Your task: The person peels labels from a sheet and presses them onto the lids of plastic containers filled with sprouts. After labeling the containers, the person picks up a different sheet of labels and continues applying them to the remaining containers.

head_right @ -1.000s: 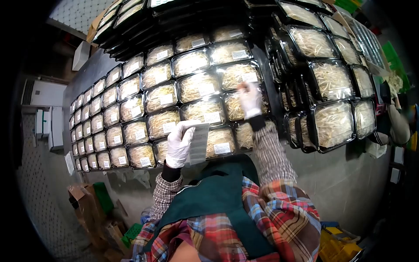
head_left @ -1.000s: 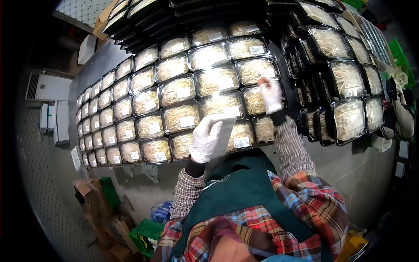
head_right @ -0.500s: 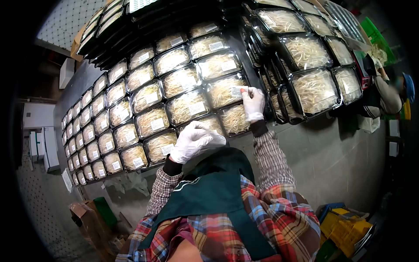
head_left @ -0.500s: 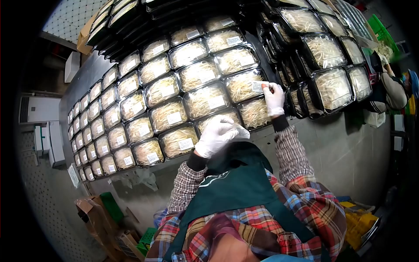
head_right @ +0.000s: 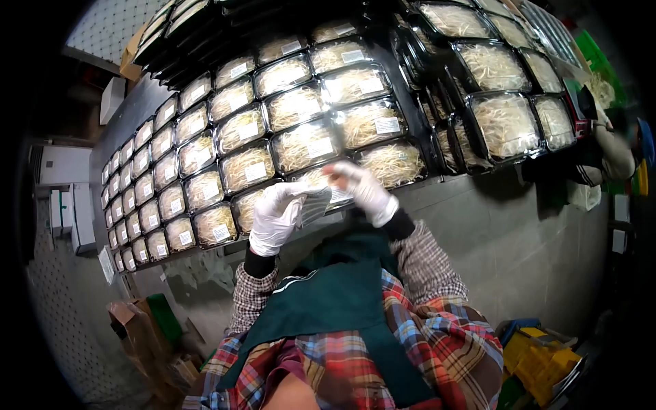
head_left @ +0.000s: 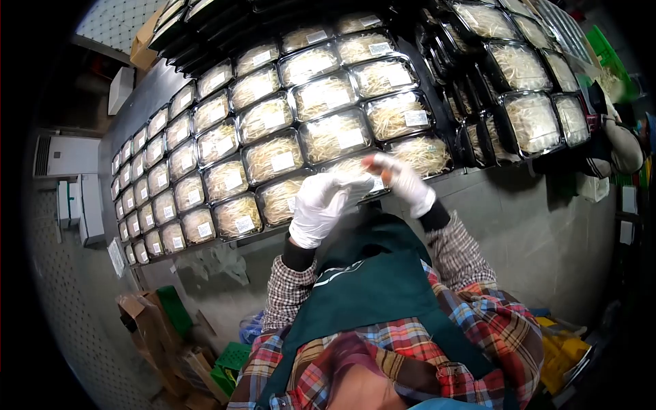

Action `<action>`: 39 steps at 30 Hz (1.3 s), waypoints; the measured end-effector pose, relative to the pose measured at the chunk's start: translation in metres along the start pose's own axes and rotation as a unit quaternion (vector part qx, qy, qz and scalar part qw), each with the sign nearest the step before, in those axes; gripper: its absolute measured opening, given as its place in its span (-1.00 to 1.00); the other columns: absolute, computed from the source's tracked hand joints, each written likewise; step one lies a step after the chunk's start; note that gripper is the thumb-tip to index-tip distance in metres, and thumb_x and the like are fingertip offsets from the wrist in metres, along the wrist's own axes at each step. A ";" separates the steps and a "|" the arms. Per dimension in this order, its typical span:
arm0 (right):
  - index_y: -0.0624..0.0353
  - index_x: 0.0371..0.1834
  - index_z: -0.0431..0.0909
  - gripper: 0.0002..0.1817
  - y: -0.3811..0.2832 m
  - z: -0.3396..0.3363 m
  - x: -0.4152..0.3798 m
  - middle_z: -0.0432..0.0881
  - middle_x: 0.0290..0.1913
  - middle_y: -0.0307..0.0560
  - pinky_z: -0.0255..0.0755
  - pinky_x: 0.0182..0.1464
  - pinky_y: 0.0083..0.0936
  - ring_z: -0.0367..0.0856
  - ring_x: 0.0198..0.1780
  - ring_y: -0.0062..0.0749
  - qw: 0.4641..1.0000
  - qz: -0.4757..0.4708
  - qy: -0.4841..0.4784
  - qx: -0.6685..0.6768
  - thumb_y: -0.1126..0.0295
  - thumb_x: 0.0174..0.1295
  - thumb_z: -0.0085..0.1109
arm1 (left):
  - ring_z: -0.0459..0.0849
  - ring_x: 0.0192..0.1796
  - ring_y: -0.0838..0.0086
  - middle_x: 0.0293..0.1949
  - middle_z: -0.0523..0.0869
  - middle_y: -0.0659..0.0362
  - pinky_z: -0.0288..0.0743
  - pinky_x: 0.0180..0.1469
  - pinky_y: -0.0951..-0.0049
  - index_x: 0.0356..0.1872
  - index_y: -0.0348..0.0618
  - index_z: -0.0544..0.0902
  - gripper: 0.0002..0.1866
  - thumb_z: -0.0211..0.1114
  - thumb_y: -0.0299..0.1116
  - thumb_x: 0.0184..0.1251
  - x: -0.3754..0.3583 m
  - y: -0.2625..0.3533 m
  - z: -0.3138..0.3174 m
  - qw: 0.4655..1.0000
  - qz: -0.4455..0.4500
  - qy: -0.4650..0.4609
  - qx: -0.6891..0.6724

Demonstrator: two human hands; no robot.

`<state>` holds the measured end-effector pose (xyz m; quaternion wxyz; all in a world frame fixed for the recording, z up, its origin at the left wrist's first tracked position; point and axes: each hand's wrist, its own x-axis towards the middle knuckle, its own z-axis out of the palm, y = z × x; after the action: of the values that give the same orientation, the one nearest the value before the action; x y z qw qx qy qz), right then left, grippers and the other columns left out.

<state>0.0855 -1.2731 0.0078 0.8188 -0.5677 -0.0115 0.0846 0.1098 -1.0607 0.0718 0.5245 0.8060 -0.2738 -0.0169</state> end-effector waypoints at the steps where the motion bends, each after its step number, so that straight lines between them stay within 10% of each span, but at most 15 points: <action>1: 0.22 0.09 0.57 -0.60 -0.002 0.021 -0.017 0.61 -0.09 -0.27 0.41 -0.05 -0.66 0.52 -0.10 -0.63 0.995 0.048 -0.007 0.087 0.37 0.19 0.34 | 0.60 -0.41 0.50 -0.33 0.68 0.18 0.47 -0.34 0.55 -0.17 -0.22 0.62 -0.83 0.18 -0.64 0.25 0.011 0.011 0.001 0.998 0.063 -0.001 -0.018; 3: 0.25 -0.04 0.61 -0.72 -0.012 0.046 -0.038 0.60 -0.16 -0.28 0.40 -0.08 -0.71 0.51 -0.16 -0.67 0.994 0.017 0.097 0.037 0.49 0.18 0.33 | 0.62 -0.34 0.29 -0.39 0.65 0.11 0.49 -0.23 0.40 -0.25 -0.24 0.61 -0.89 0.24 -0.60 0.21 0.009 0.016 0.005 0.994 0.104 0.004 -0.021; 11: 0.25 -0.21 0.61 -0.80 -0.014 0.062 -0.067 0.53 -0.16 -0.19 0.43 -0.11 -0.68 0.51 -0.14 -0.55 0.955 -0.188 0.222 -0.058 0.70 0.09 0.26 | 0.64 -0.35 0.66 -0.33 0.75 0.17 0.55 -0.31 0.58 -0.22 -0.30 0.65 -0.69 0.48 -0.28 0.16 -0.020 0.018 0.046 0.987 -0.066 0.034 -0.144; 14: 0.26 -0.20 0.59 -0.86 -0.024 0.045 -0.077 0.54 -0.21 -0.20 0.43 -0.10 -0.67 0.51 -0.16 -0.56 0.922 -0.232 0.262 -0.167 0.62 0.17 0.24 | 0.68 -0.24 0.65 -0.23 0.77 0.21 0.55 -0.12 0.60 -0.06 -0.24 0.67 -0.67 0.44 -0.32 0.19 -0.024 0.019 0.049 0.956 -0.159 -0.148 -0.196; 16: 0.23 -0.22 0.62 -0.91 -0.018 0.017 -0.076 0.58 -0.25 -0.24 0.37 -0.08 -0.67 0.49 -0.17 -0.62 0.901 -0.188 0.389 0.030 0.49 0.25 0.25 | 0.70 -0.23 0.61 -0.24 0.78 0.16 0.54 -0.13 0.56 -0.11 -0.20 0.71 -0.72 0.41 -0.30 0.21 -0.033 0.018 0.059 0.905 -0.190 -0.187 -0.331; 18: 0.24 -0.25 0.63 -0.86 -0.018 -0.019 -0.075 0.60 -0.30 -0.23 0.37 -0.09 -0.65 0.50 -0.19 -0.60 0.873 -0.169 0.455 -0.051 0.38 0.30 0.21 | 0.72 -0.26 0.54 -0.29 0.77 0.10 0.54 -0.16 0.53 -0.10 -0.15 0.71 -0.72 0.40 -0.26 0.21 -0.041 0.006 0.047 0.931 -0.235 -0.278 -0.027; 21: 0.21 -0.32 0.62 -0.73 0.039 -0.099 -0.074 0.50 -0.41 -0.17 0.33 -0.28 -0.50 0.44 -0.36 -0.46 0.783 -0.101 0.439 -0.430 0.19 0.22 0.29 | 0.73 -0.28 0.42 -0.30 0.76 0.06 0.55 -0.16 0.50 -0.11 -0.09 0.71 -0.76 0.38 -0.28 0.23 -0.064 -0.022 0.048 0.942 -0.206 -0.223 -0.146; 28: 0.06 -0.29 0.60 -0.60 0.073 -0.108 -0.035 0.54 -0.26 -0.01 0.34 -0.03 -0.14 0.49 -0.13 -0.04 0.558 0.003 0.500 -0.662 0.02 -0.04 0.42 | 0.69 -0.31 0.42 -0.34 0.74 0.10 0.56 -0.22 0.48 -0.16 -0.12 0.71 -0.79 0.39 -0.33 0.21 -0.059 0.007 0.016 0.972 -0.106 -0.205 -0.036; 30: 0.09 -0.29 0.59 -0.67 0.075 -0.112 -0.032 0.53 -0.22 0.02 0.30 0.03 -0.10 0.46 -0.06 0.03 0.588 -0.025 0.544 -0.599 0.09 0.05 0.36 | 0.61 -0.32 0.67 -0.34 0.74 0.20 0.54 -0.20 0.59 -0.22 -0.30 0.69 -0.79 0.44 -0.41 0.18 -0.066 0.003 0.012 0.977 -0.091 -0.194 -0.016; 34: 0.19 -0.19 0.57 -0.72 0.074 -0.083 -0.043 0.55 -0.14 0.10 0.32 0.06 -0.06 0.48 -0.04 0.09 0.645 -0.032 0.505 -0.573 0.24 0.15 0.27 | 0.65 -0.30 0.55 -0.30 0.75 0.14 0.56 -0.19 0.54 -0.16 -0.26 0.68 -0.76 0.41 -0.40 0.18 -0.076 0.002 0.003 0.968 -0.157 -0.149 -0.131; 37: 0.28 0.01 0.55 -0.64 0.051 0.013 -0.057 0.57 -0.17 -0.17 0.41 -0.11 -0.61 0.48 -0.16 -0.59 0.975 -0.034 0.178 -0.127 0.37 0.18 0.32 | 0.75 -0.26 0.31 -0.29 0.74 0.00 0.59 -0.19 0.47 -0.12 -0.14 0.71 -0.74 0.41 -0.35 0.15 -0.099 -0.031 0.001 0.967 -0.188 -0.127 -0.119; 39: 0.28 -0.05 0.58 -0.73 0.026 0.067 -0.074 0.57 -0.28 -0.30 0.40 -0.12 -0.69 0.47 -0.20 -0.71 0.997 0.063 0.030 -0.021 0.47 0.18 0.30 | 0.71 -0.29 0.28 -0.37 0.71 0.07 0.57 -0.15 0.43 -0.13 -0.13 0.71 -0.70 0.44 -0.32 0.09 -0.098 -0.021 -0.016 0.963 -0.220 -0.134 -0.078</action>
<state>0.0021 -1.2136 0.0126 0.7997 -0.5866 0.0469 0.1193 0.0401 -0.9956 0.0359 0.5276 0.7932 -0.1554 -0.2614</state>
